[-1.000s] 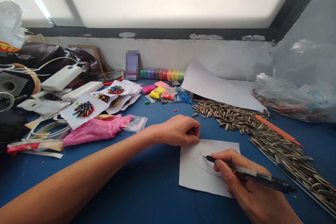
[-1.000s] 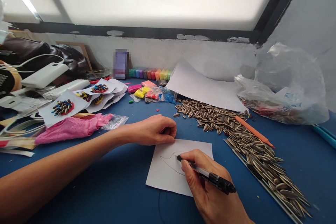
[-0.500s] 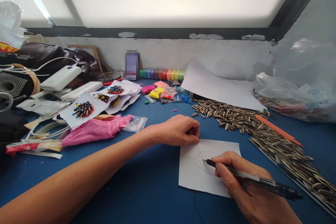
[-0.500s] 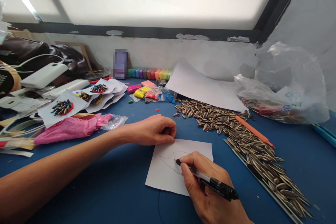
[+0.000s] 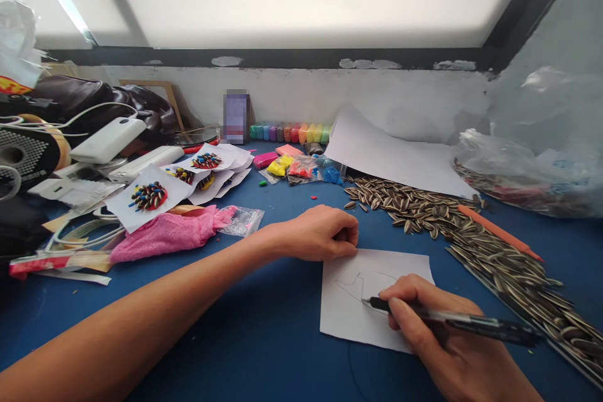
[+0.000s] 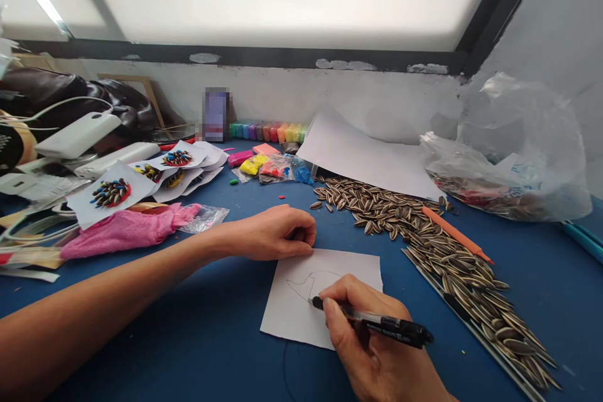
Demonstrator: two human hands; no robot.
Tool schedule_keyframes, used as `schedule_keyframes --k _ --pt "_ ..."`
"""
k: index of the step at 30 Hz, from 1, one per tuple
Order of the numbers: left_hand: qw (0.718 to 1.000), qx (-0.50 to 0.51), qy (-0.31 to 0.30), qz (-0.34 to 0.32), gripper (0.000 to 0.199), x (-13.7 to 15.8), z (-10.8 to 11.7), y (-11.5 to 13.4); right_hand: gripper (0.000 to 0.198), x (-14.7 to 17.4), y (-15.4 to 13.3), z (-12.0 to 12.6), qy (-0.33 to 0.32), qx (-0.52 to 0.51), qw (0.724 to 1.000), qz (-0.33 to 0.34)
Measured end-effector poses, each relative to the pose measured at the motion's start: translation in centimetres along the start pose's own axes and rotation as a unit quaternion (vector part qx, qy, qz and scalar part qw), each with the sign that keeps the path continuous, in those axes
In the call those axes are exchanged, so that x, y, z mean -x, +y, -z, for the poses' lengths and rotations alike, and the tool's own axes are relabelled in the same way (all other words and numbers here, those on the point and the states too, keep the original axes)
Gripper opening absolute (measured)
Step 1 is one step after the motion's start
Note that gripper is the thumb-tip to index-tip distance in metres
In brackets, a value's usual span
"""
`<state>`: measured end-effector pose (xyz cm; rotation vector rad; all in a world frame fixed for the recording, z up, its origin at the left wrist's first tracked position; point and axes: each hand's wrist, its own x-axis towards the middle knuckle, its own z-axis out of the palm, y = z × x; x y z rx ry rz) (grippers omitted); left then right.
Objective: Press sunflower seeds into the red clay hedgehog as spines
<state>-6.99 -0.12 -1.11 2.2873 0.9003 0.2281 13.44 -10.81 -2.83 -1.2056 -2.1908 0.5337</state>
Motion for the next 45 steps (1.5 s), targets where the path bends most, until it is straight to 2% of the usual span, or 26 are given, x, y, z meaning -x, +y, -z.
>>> schedule_keyframes --k 3,10,19,25,29,35,45 --pt "1.0 0.001 -0.001 0.0 0.005 0.0 0.0 0.0 0.019 0.3 0.3 -0.1 -0.002 -0.005 1.0 -0.002" --pt "1.0 0.005 -0.001 -0.006 0.005 -0.2 -0.1 -0.3 0.024 0.8 -0.5 0.3 0.047 0.013 0.999 -0.015" --pt "1.0 0.006 -0.007 -0.004 0.006 -0.1 0.1 -0.1 0.024 0.6 -0.4 -0.1 0.04 0.015 0.999 -0.017" --pt "1.0 0.004 -0.006 -0.006 0.006 0.0 0.1 -0.1 0.027 0.7 -0.8 -0.3 0.05 0.003 0.997 -0.05" --pt "1.0 0.0 -0.005 -0.012 0.006 -0.1 0.0 -0.2 0.03 0.5 -0.7 0.0 0.038 0.006 0.998 -0.041" --pt "1.0 0.001 -0.007 -0.005 0.005 -0.1 0.1 0.0 0.027 0.6 -0.5 0.3 0.063 0.02 0.997 -0.025" --pt "1.0 0.005 -0.01 0.0 0.006 0.0 0.2 0.0 0.027 0.6 -0.4 0.0 0.063 0.047 0.997 -0.024"
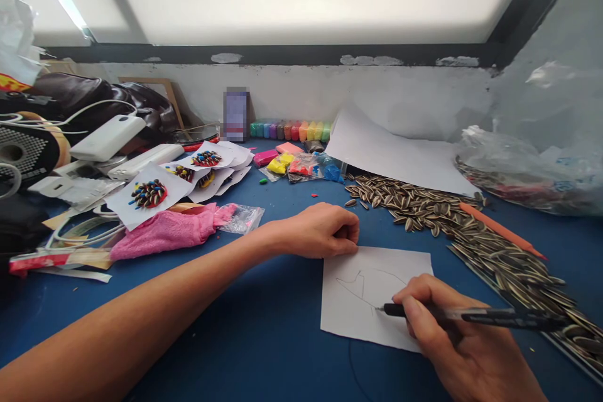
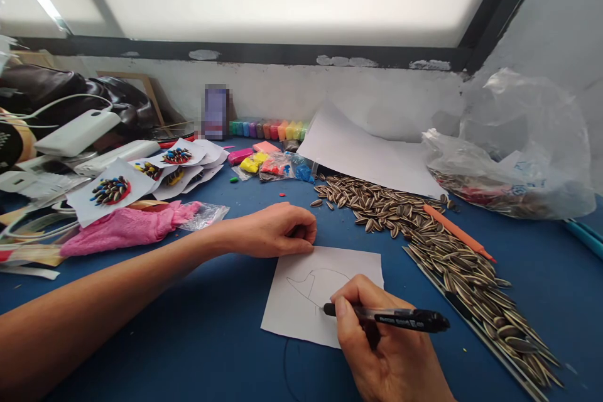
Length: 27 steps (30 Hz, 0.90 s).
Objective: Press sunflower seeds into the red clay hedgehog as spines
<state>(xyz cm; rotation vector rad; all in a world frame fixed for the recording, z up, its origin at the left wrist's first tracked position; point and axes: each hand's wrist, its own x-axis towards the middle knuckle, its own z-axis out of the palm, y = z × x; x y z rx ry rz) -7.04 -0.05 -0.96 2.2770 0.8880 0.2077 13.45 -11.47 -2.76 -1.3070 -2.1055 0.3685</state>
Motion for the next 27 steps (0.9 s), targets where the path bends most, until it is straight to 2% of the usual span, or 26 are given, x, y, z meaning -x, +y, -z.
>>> schedule_keyframes --k 9,15,27 --pt "1.0 0.005 0.0 0.0 0.005 -0.04 -0.07 -0.12 0.027 0.26 0.18 0.09 -0.022 -0.011 1.0 -0.012" --pt "1.0 0.01 0.0 -0.004 0.006 -0.01 -0.05 -0.12 0.027 0.03 -0.12 0.13 -0.01 -0.018 1.0 -0.005" --pt "1.0 0.004 0.003 -0.002 0.005 0.0 -0.09 -0.11 0.027 0.21 0.25 -0.07 -0.027 -0.025 0.999 -0.008"
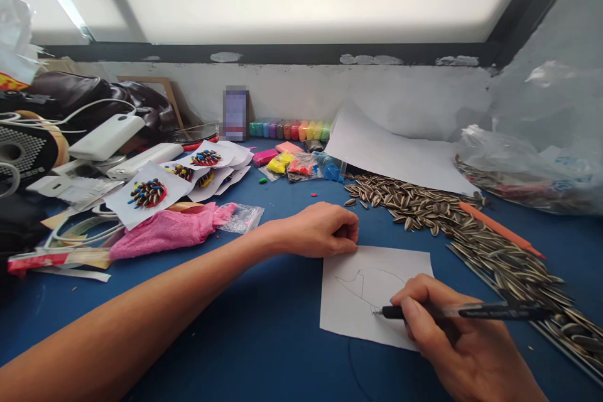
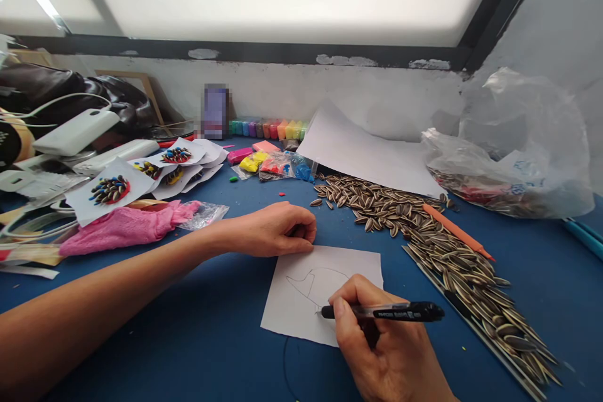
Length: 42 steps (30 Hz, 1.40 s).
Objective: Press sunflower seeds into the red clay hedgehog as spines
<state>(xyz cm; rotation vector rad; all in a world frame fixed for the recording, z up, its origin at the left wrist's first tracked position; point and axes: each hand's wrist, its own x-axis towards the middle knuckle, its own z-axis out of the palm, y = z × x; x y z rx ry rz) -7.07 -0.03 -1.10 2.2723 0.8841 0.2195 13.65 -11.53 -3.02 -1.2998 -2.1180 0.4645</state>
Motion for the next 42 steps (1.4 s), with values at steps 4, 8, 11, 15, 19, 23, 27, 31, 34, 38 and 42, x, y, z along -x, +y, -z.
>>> schedule_keyframes --k 4,8,11,15,19,23,27,31,34,38,42 --pt "1.0 0.002 -0.001 -0.002 0.005 0.0 0.0 0.1 0.027 0.0 0.0 0.0 0.006 0.003 1.0 0.006" --pt "1.0 0.001 0.001 -0.004 0.005 0.0 0.0 0.0 0.026 0.0 0.0 0.1 -0.001 0.002 1.0 0.009" --pt "1.0 0.0 0.002 -0.005 0.005 -0.1 0.0 0.0 0.026 0.0 0.1 0.1 -0.002 0.003 1.0 0.011" --pt "1.0 -0.001 0.0 -0.003 0.005 -0.1 0.0 -0.1 0.027 0.0 0.0 0.1 0.006 0.007 1.0 0.011" --pt "1.0 0.0 0.0 -0.001 0.005 -0.1 0.0 0.0 0.029 -0.2 -0.2 0.1 0.015 0.004 1.0 0.002" --pt "1.0 -0.001 0.002 0.0 0.005 -0.1 0.0 0.0 0.031 -0.4 -0.4 0.6 0.042 0.02 0.999 -0.009" --pt "1.0 0.003 0.0 -0.004 0.005 -0.1 0.1 -0.1 0.031 -0.5 -0.4 1.0 0.058 0.041 0.997 -0.023" --pt "1.0 0.013 -0.001 0.005 0.005 0.0 0.1 -0.2 0.032 -0.4 -0.3 1.1 0.054 0.043 0.997 -0.018" --pt "1.0 0.021 0.0 0.008 0.004 0.0 0.1 -0.3 0.032 -0.4 0.0 1.2 0.052 0.053 0.997 -0.027" --pt "0.999 0.035 -0.001 0.009 0.003 -0.1 -0.1 -0.6 0.034 -0.4 0.2 1.3 0.033 0.052 0.997 -0.037" --pt "0.999 0.035 0.002 0.007 0.003 -0.2 -0.1 -0.8 0.034 -0.4 0.0 1.3 0.03 0.053 0.998 -0.017"
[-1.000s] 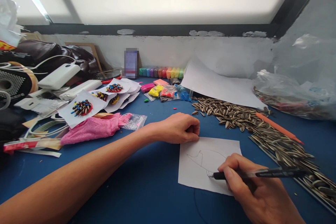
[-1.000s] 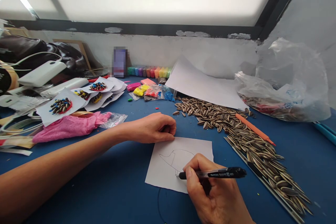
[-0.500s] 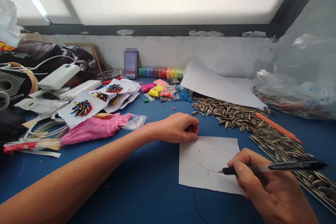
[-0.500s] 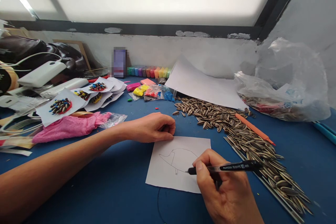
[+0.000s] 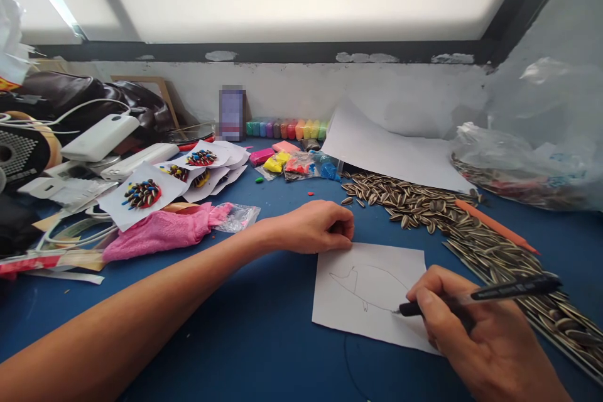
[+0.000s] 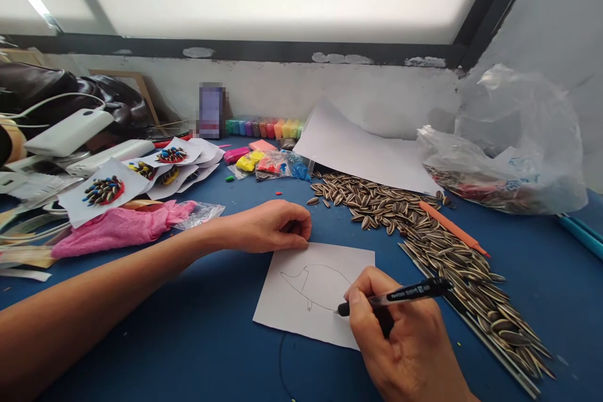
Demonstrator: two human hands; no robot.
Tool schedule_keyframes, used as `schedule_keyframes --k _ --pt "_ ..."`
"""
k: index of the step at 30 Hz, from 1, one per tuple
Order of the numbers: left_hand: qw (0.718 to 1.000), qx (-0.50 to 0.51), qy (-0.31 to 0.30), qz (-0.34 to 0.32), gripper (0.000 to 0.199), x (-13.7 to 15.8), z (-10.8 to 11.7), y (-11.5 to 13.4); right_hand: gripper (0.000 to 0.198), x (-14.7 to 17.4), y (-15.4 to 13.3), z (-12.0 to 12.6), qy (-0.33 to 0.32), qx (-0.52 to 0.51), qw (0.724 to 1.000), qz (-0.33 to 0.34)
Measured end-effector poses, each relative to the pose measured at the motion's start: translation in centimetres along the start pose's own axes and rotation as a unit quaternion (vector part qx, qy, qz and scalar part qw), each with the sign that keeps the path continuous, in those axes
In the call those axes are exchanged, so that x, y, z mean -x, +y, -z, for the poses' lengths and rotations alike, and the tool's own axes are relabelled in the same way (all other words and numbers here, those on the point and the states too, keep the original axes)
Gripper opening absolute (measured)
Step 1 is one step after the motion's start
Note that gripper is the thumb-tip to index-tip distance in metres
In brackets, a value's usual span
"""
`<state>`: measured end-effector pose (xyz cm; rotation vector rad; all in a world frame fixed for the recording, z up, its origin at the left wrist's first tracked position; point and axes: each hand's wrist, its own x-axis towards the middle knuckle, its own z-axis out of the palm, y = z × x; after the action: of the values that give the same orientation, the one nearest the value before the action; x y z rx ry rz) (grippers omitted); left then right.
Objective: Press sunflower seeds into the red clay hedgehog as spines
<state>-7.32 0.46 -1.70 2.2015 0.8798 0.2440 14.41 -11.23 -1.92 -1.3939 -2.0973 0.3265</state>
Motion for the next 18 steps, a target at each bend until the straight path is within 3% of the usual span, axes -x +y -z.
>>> schedule_keyframes --k 7,18 --pt "1.0 0.002 -0.002 0.001 0.003 0.01 0.11 0.17 0.031 -0.06 -0.01 -0.11 0.009 0.009 1.0 0.024" --pt "1.0 -0.003 -0.002 0.001 0.003 0.05 0.05 0.29 0.037 0.31 0.39 -0.07 -0.031 0.002 0.999 -0.035"
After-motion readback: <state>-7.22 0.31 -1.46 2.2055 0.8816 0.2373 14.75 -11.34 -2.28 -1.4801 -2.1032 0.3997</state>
